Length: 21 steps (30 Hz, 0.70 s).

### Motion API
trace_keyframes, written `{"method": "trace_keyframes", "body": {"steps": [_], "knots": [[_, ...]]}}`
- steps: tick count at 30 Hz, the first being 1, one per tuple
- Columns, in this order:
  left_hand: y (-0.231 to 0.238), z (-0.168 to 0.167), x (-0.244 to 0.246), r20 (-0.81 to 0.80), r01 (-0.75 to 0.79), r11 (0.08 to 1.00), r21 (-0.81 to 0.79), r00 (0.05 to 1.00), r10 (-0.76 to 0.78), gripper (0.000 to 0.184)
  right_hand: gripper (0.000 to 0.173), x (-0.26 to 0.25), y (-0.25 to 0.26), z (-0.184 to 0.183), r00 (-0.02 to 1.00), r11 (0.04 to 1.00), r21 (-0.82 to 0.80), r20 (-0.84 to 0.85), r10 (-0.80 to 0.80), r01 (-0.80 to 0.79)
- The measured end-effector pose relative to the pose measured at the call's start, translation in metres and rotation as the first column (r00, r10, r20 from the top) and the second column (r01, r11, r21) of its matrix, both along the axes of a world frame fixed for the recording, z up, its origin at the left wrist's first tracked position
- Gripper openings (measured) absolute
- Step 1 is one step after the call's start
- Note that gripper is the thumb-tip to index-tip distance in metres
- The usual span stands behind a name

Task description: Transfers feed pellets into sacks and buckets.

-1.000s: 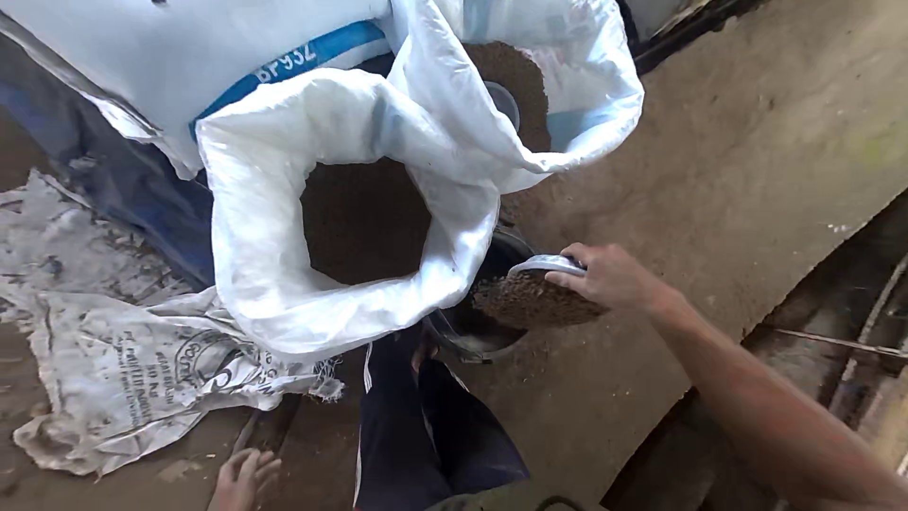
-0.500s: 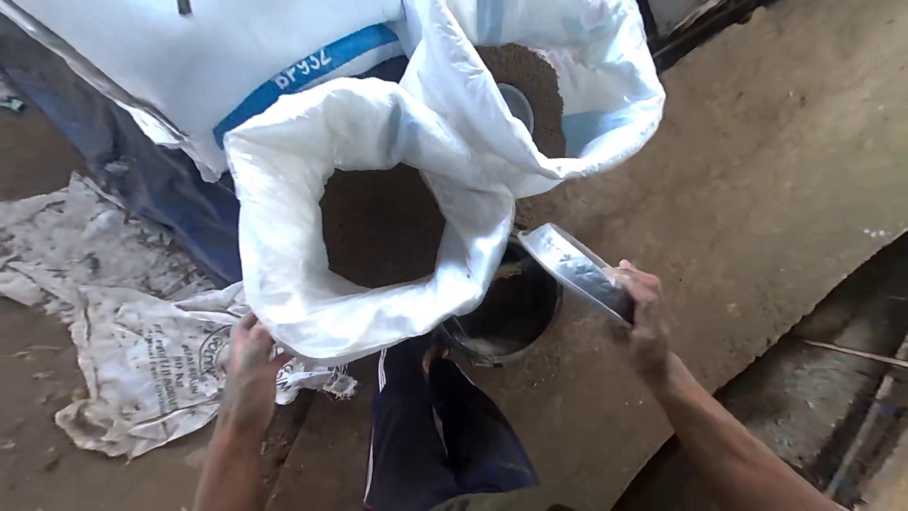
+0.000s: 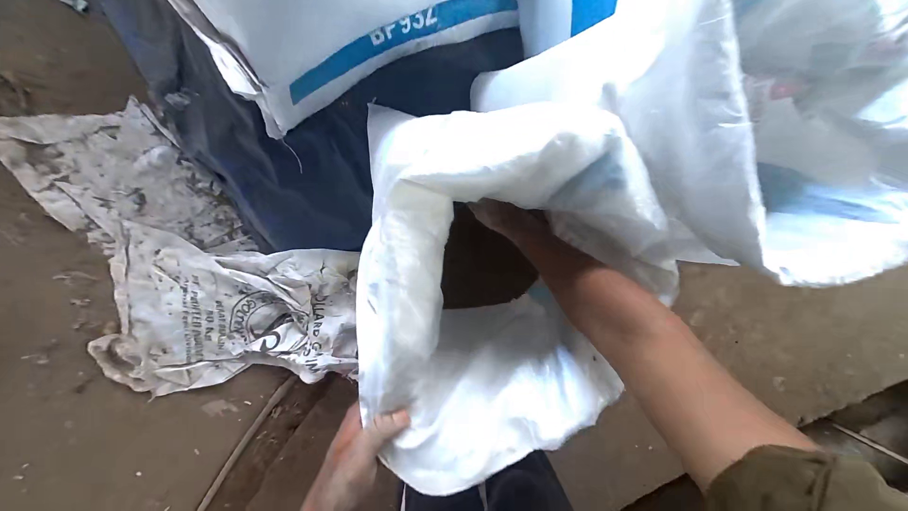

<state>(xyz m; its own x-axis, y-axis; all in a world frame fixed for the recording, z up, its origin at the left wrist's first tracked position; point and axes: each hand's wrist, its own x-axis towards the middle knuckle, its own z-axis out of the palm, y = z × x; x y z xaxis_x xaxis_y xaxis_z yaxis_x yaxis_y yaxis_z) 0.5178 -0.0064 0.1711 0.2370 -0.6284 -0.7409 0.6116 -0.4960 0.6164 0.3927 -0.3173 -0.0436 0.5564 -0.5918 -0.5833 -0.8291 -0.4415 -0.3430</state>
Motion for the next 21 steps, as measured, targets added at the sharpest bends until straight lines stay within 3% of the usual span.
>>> {"method": "trace_keyframes", "body": {"steps": [2,4,7,9,12,14,16,18,21], "knots": [[0.003,-0.005,0.007,-0.118,-0.014,0.998,-0.06,0.993,0.007,0.029,0.045,0.022,-0.001,0.014,0.988,0.973,0.218,-0.147,-0.047,0.078],[0.004,-0.01,0.013,-0.209,-0.021,0.993,-0.12,0.978,-0.005,0.031,0.042,0.03,0.005,0.025,0.971,0.927,0.338,-0.221,-0.09,0.163],[0.003,-0.019,0.019,-0.295,-0.027,0.979,-0.2,0.955,-0.034,0.033,0.051,0.014,0.005,0.016,0.95,0.727,0.617,-0.265,-0.167,0.3],[0.003,-0.021,0.019,-0.337,-0.03,0.974,-0.226,0.94,-0.049,0.033,0.056,0.003,0.013,0.012,0.936,0.713,0.609,-0.265,-0.232,0.349],[0.003,-0.026,0.021,-0.35,-0.001,0.964,-0.267,0.932,-0.096,0.033,0.055,0.003,0.029,0.025,0.915,0.833,0.397,-0.282,-0.289,0.386],[0.004,-0.025,0.021,-0.345,0.01,0.965,-0.262,0.933,-0.103,0.034,0.05,0.007,0.033,0.034,0.938,0.807,0.486,-0.248,-0.241,0.336],[0.005,-0.021,0.02,-0.309,0.008,0.973,-0.23,0.947,-0.081,0.036,0.048,0.004,0.034,0.02,0.976,0.747,0.629,-0.174,-0.132,0.213],[0.008,-0.025,0.022,-0.24,0.038,0.955,-0.293,0.964,-0.112,0.034,0.052,0.01,0.021,0.019,0.992,0.749,0.652,-0.116,-0.057,0.12],[0.015,-0.042,0.023,-0.177,0.014,0.91,-0.415,0.98,-0.096,0.049,0.039,0.013,0.003,0.049,0.983,0.784,0.609,0.037,-0.178,0.119]]}}
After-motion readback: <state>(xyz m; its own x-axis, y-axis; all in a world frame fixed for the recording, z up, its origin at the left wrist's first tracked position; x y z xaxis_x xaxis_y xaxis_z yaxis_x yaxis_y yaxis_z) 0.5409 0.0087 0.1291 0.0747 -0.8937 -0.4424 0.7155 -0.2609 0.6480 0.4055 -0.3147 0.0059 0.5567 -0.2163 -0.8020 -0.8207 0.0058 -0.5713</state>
